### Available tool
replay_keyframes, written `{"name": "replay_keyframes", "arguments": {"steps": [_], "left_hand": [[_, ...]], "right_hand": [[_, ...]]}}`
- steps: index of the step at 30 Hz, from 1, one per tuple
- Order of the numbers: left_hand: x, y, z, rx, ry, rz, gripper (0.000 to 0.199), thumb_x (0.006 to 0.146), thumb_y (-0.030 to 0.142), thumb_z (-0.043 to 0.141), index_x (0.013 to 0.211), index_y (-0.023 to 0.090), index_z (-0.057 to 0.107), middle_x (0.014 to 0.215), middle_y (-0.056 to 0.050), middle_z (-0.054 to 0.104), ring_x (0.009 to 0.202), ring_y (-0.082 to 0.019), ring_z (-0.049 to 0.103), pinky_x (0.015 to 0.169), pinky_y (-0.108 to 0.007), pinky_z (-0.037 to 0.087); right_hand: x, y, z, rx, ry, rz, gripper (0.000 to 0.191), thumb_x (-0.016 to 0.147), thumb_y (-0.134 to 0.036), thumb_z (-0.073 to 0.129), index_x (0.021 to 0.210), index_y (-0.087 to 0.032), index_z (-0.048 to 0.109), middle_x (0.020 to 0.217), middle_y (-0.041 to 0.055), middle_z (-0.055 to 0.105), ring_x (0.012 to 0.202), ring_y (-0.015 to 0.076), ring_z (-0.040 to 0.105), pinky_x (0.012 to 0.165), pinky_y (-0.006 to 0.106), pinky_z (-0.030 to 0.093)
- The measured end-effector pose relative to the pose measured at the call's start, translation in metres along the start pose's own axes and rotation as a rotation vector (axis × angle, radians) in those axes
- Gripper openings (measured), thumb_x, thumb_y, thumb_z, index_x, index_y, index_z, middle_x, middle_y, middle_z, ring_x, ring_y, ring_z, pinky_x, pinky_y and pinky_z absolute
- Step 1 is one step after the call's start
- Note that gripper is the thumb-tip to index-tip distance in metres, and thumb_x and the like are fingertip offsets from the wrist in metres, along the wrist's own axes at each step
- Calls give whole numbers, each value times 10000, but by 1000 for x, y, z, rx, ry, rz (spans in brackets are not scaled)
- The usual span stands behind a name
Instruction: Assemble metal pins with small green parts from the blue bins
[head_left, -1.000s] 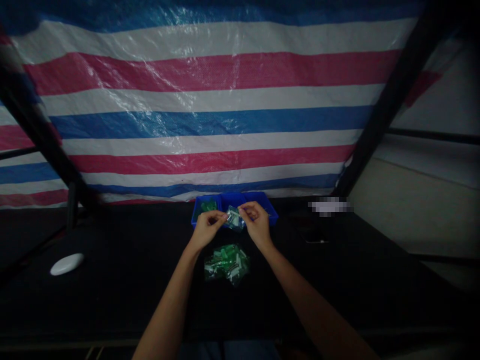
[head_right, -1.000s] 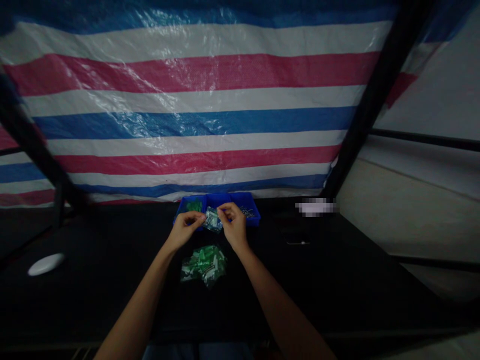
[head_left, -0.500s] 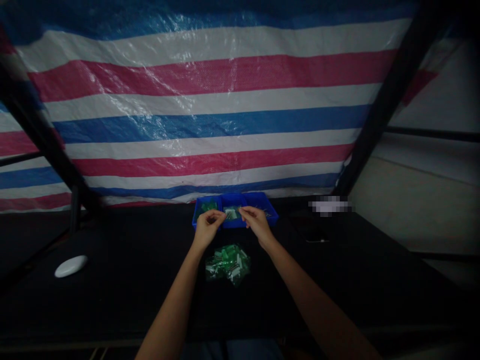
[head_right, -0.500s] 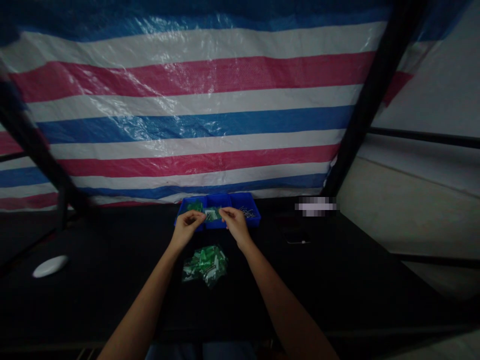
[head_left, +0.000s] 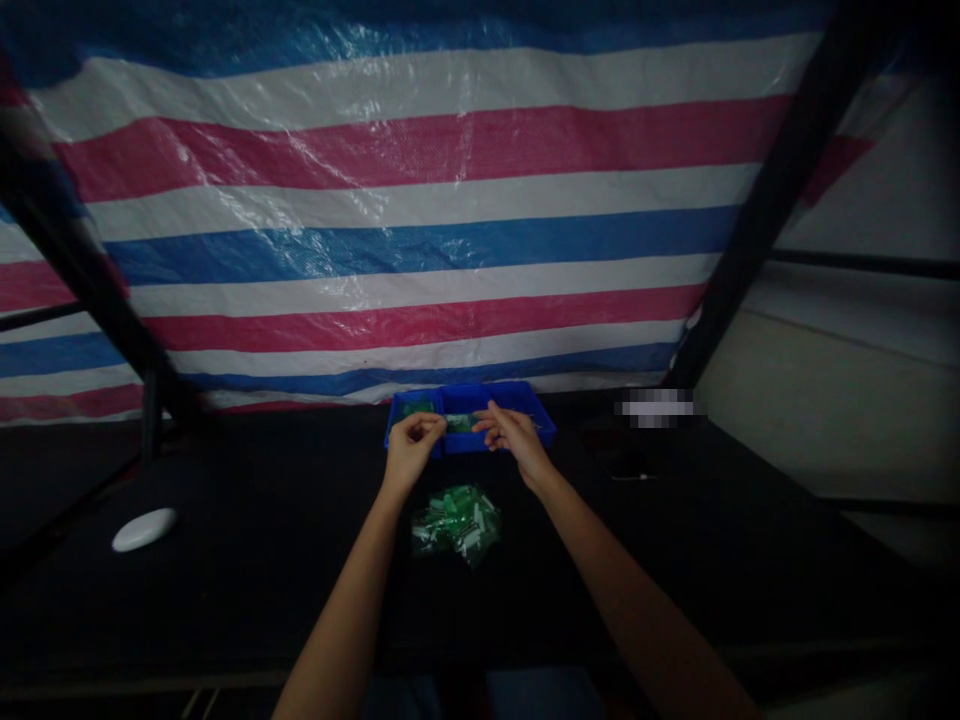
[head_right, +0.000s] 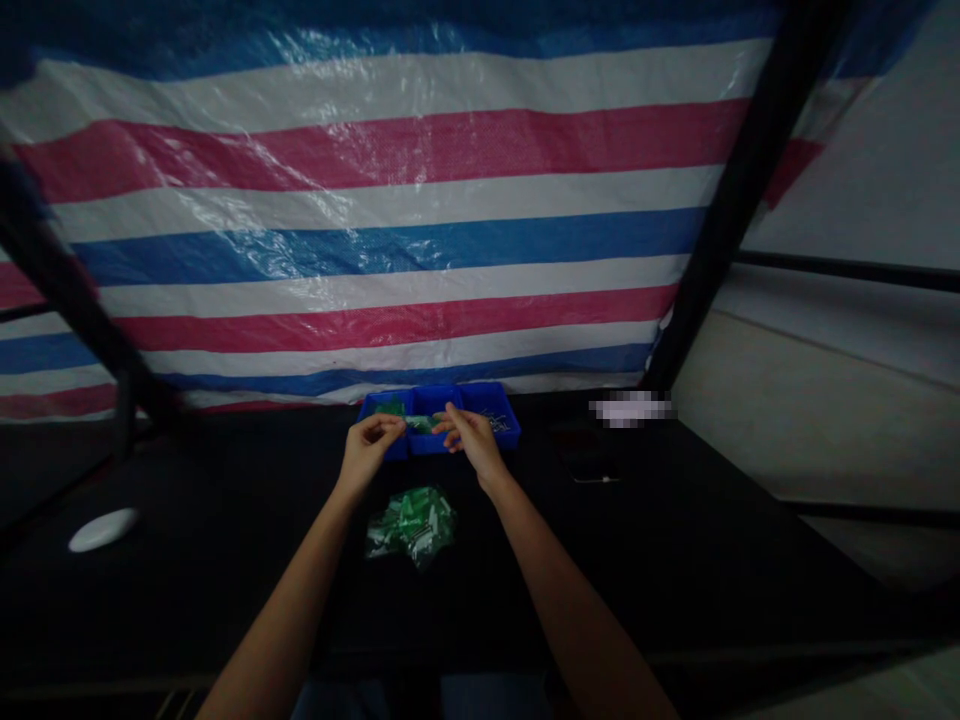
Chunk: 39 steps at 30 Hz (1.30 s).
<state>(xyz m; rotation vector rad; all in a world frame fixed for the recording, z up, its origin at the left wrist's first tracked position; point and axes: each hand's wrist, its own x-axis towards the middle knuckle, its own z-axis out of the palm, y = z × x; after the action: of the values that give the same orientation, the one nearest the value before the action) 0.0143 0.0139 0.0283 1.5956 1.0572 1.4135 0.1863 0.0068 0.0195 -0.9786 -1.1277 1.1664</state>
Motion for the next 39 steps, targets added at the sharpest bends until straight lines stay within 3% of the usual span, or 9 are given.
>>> {"name": "replay_keyframes", "arguments": {"steps": [4,10,17,25,33,36,39], "left_hand": [[0,4,1,-9,13,1,246,663,355,610,759,135,665,725,-57,653,649,-147,563,610,-250,432],[1,-1,1,-32,33,76,245,600,310,669,770,134,659,766,-61,650,616,-120,544,601,-240,435],[0,-2,1,-92,38,47,268,592,294,677,791,122,624,735,-56,634,617,-116,555,610,-239,447],[1,-5,1,-113,31,23,310,586,295,684,833,120,620,743,-60,636,623,-122,565,614,-243,447],[-1,-3,-3,36,37,127,214,640,319,640,774,156,669,737,-32,622,605,-103,514,597,-231,415],[-2,-2,-3,-16,-10,62,252,674,348,608,823,151,661,679,-23,611,585,-105,517,578,-229,420],[-4,-4,0,-127,-49,-49,294,691,397,578,799,133,648,673,-31,618,567,-117,542,568,-245,442]], "right_hand": [[1,2,-3,-67,5,-79,326,635,-453,599,770,-159,644,752,49,648,541,104,534,425,194,378],[2,8,-1,-95,68,-256,255,578,-355,674,729,-170,584,671,12,624,603,133,565,501,219,412],[2,10,-2,-80,40,-274,405,592,-353,666,948,-181,578,735,21,651,680,152,597,618,259,451],[3,14,-1,-61,52,-177,367,543,-351,694,849,-159,626,767,46,656,726,177,601,626,280,461],[3,16,1,-148,25,-273,170,606,-308,640,705,-172,622,770,34,623,754,170,569,639,273,431],[4,18,-1,-194,82,-363,120,616,-282,627,685,-183,630,859,42,586,852,182,536,665,274,424],[6,21,-4,-226,106,-421,56,632,-239,604,641,-188,626,799,29,553,810,165,526,688,279,416]]}}
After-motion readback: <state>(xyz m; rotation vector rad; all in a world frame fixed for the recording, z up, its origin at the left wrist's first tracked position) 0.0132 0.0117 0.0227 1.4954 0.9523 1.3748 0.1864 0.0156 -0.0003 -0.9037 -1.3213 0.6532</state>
